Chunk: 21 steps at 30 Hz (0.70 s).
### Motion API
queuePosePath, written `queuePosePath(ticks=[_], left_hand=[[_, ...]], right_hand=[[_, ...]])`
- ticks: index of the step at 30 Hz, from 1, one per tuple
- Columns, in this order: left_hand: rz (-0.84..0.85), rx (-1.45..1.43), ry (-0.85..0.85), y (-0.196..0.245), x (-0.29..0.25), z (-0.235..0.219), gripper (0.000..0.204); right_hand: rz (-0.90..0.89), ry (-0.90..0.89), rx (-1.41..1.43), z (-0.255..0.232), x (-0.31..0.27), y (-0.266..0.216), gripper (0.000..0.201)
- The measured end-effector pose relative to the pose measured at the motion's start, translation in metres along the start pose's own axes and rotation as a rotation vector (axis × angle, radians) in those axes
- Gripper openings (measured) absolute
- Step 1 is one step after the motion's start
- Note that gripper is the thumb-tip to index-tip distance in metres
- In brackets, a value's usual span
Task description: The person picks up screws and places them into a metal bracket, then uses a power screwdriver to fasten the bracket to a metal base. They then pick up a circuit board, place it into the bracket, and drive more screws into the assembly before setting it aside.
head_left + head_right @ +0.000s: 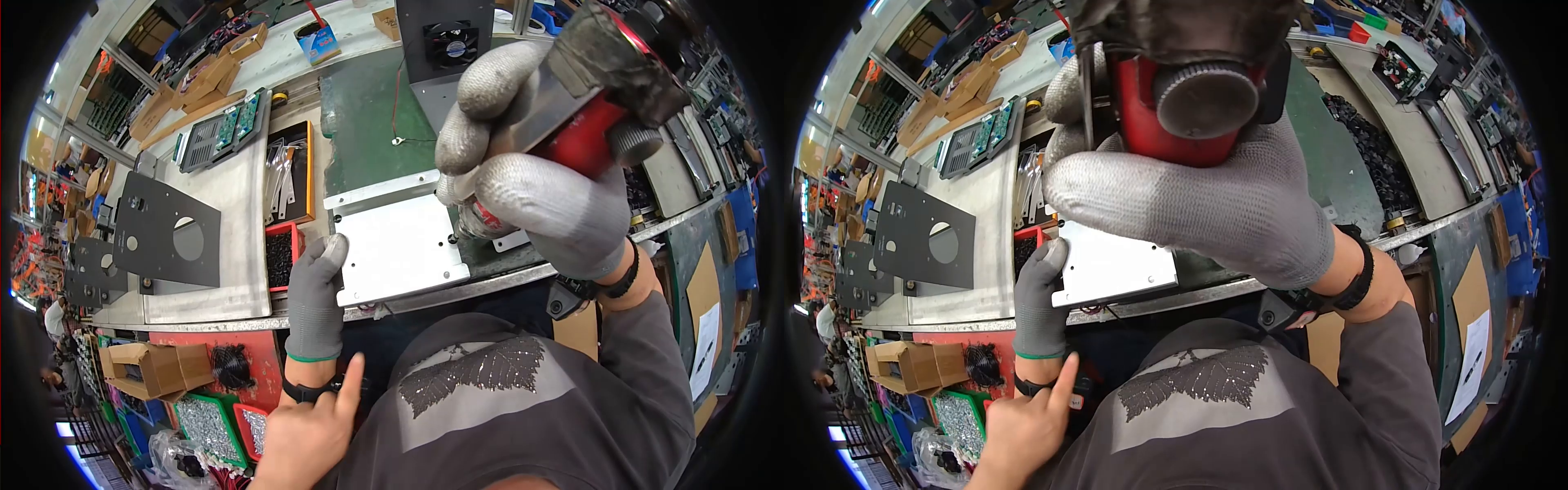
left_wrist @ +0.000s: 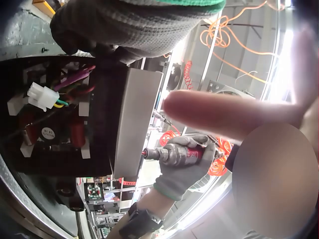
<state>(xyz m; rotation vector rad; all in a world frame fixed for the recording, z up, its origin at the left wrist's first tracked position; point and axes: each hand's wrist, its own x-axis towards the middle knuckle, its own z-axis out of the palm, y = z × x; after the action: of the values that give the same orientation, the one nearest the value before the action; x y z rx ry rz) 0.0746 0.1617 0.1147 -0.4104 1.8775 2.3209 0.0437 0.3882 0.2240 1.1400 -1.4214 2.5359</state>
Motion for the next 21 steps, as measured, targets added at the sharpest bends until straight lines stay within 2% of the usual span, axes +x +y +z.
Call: queuePosePath(ticks=[1,3,5,6,7,8,10,11,12,13,14,16,17,21], left_hand=[[-0.011,-0.011,0.004,0.003,-0.002,0.002,0.031],[-0.002,-0.012,-0.014,0.004,-0.001,-0.001,0.031],[0.0,-0.013,-0.03,0.003,-0.007,-0.002,0.031],[0.071,0.115,-0.055,0.004,-0.014,-0.001,0.029],[0.141,0.243,-0.079,0.007,-0.024,0.002,0.03],[0.21,0.371,-0.099,0.011,-0.034,0.004,0.032],[0.349,0.638,-0.127,0.022,-0.056,0.007,0.041],[0.42,0.776,-0.138,0.028,-0.065,0.007,0.048],[0.488,0.914,-0.151,0.033,-0.072,0.007,0.054],[0.555,1.053,-0.168,0.034,-0.077,0.005,0.061],[0.551,1.054,-0.15,0.034,-0.08,0.003,0.061],[0.514,1.102,-0.148,0.035,-0.084,0.001,0.061],[0.513,1.018,-0.134,0.037,-0.084,0.002,0.063],[0.516,0.955,-0.137,0.034,-0.082,0.0,0.066]], right_hand=[[0.003,-0.002,0.002,-0.001,-0.003,0.005,0.046],[0.025,0.154,-0.034,-0.004,-0.014,0.017,0.046],[0.074,0.091,-0.01,0.006,-0.004,-0.001,0.048],[0.12,0.03,0.013,0.009,-0.001,-0.006,0.049],[0.009,0.005,-0.078,0.0,-0.008,0.011,0.04],[0.023,0.001,-0.067,-0.002,-0.012,0.01,0.04],[0.349,0.11,-0.423,-0.01,-0.021,0.006,0.035],[0.357,0.065,-0.325,-0.008,-0.019,0.001,0.037],[0.374,0.123,-0.314,-0.008,-0.021,0.002,0.035],[0.285,0.068,-0.295,-0.004,-0.014,0.001,0.037],[0.194,0.017,-0.276,0.001,-0.005,-0.001,0.04],[0.155,0.049,-0.306,0.001,-0.007,0.004,0.042],[0.116,0.096,-0.344,0.001,-0.008,0.006,0.046],[0.132,0.052,-0.288,-0.002,-0.008,0.003,0.044]])
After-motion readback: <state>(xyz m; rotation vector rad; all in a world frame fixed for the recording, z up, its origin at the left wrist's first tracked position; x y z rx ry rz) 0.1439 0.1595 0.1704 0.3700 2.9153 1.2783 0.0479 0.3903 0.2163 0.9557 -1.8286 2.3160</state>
